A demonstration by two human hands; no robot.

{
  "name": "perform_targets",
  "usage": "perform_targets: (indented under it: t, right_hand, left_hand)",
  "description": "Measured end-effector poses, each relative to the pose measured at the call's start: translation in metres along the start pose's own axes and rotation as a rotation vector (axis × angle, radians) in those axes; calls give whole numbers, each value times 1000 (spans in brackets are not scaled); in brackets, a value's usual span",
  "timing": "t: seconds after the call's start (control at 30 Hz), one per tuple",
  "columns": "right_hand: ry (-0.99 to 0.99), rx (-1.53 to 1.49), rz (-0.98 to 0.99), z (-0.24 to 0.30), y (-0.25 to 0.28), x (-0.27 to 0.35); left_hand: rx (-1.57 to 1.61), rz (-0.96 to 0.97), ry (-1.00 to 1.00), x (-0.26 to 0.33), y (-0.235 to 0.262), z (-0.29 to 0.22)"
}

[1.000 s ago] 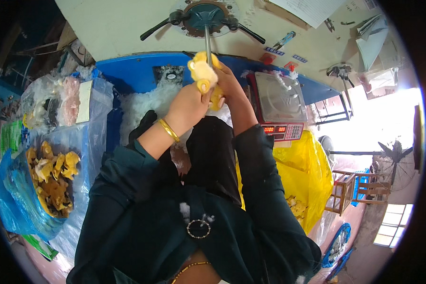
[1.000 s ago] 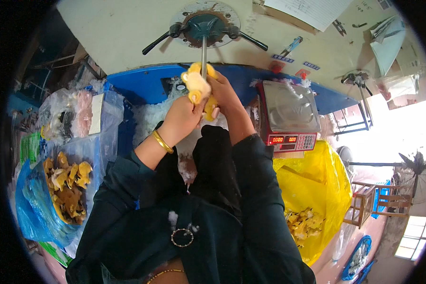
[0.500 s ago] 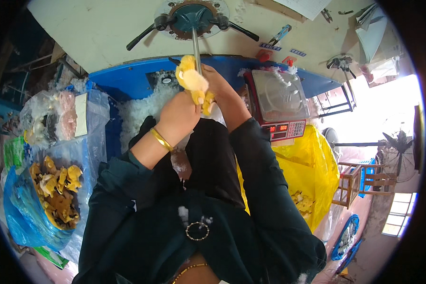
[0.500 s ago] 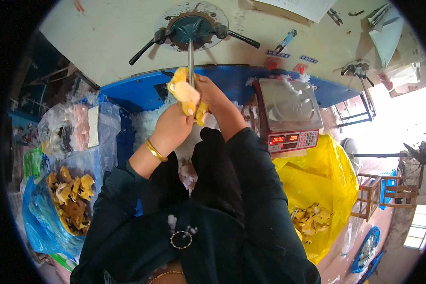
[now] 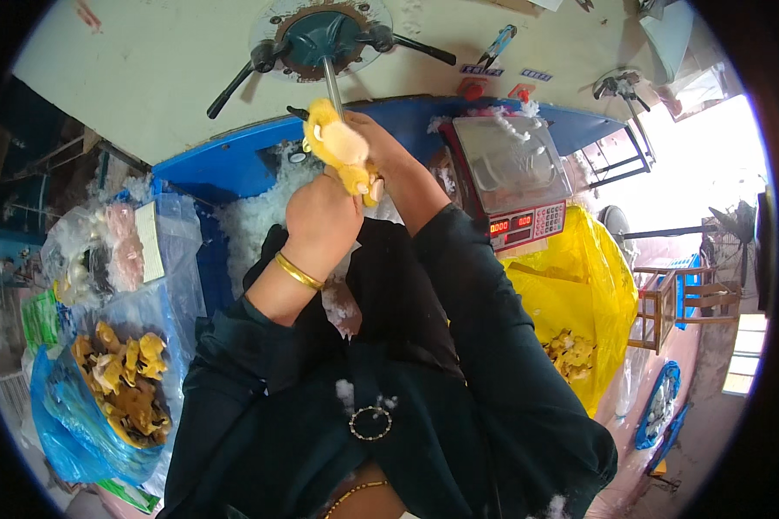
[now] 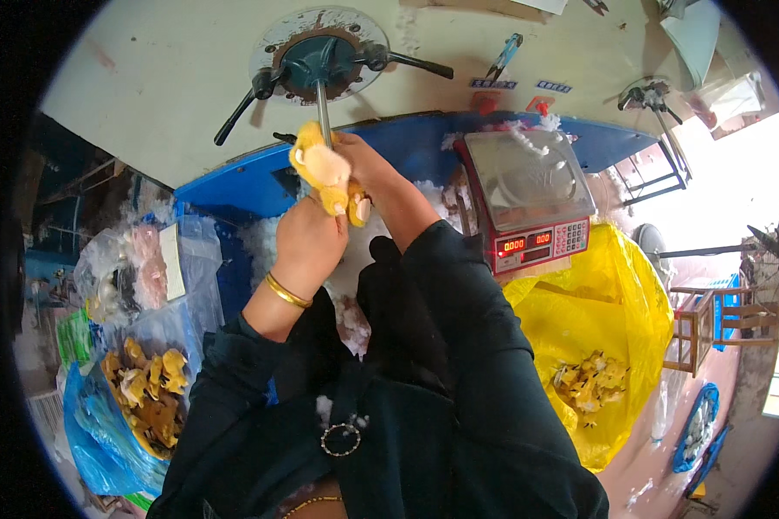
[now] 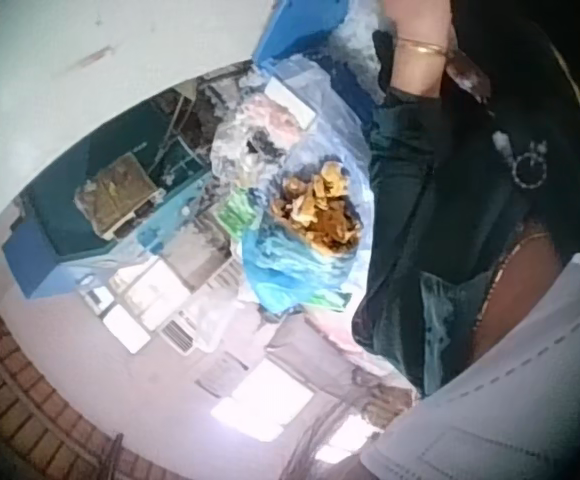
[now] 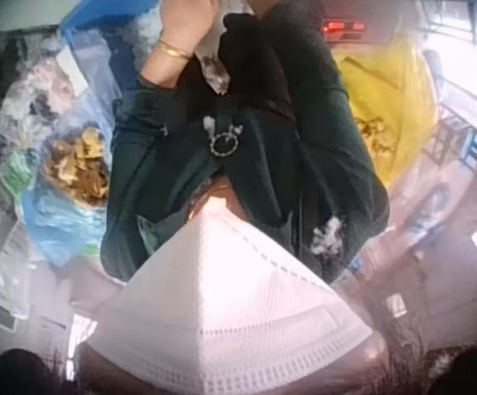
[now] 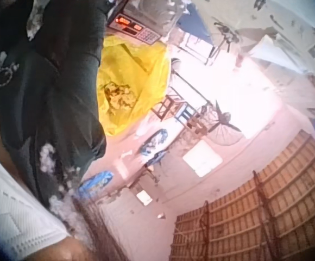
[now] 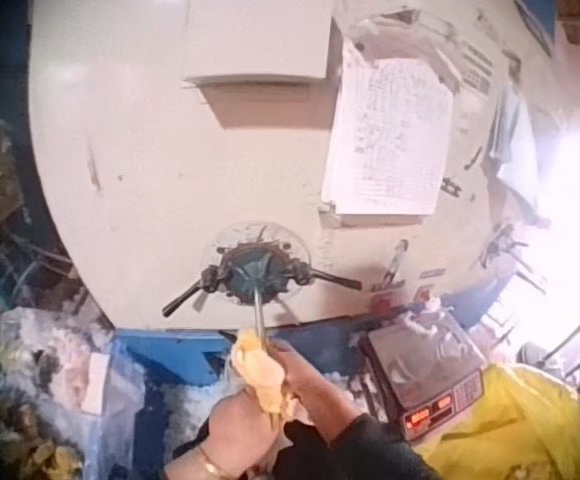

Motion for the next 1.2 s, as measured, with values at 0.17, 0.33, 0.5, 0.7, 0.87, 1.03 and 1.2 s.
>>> perform_targets:
  t: [0.17, 0.33, 0.5, 0.7, 0.87, 1.03, 1.2]
  right_hand:
    - [199, -24, 176, 11, -3, -20]
    - [162, -3, 30, 21, -5, -13]
    - [101, -22, -64, 7, 4, 17]
    - [220, 302, -85, 32, 0, 1]
    - [372, 456, -226, 67, 18, -53]
    - [312, 449, -285, 42, 33, -18]
    - [267, 36, -361, 29, 5, 52]
  left_hand:
    - [-7, -47, -13, -13, -18, 10]
    - [69, -62, 17, -27, -15, 19]
    - [201, 50, 23, 6, -19, 11]
    - [1515, 313, 374, 15, -21, 12]
    - [1754, 380, 492, -28, -38, 12]
    - [1734, 563, 504, 5, -39, 2]
    - [1598, 699, 590, 31, -21, 18]
Point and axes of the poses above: each hand's wrist, its own x-axis away from the middle knuckle, its own y-axis out of the back of the hand, z = x × y, the point moved 10 cm from there along -x, towards the middle knuckle, and after that the axes turned 14 degrees about -x, right-handed, at the moved point
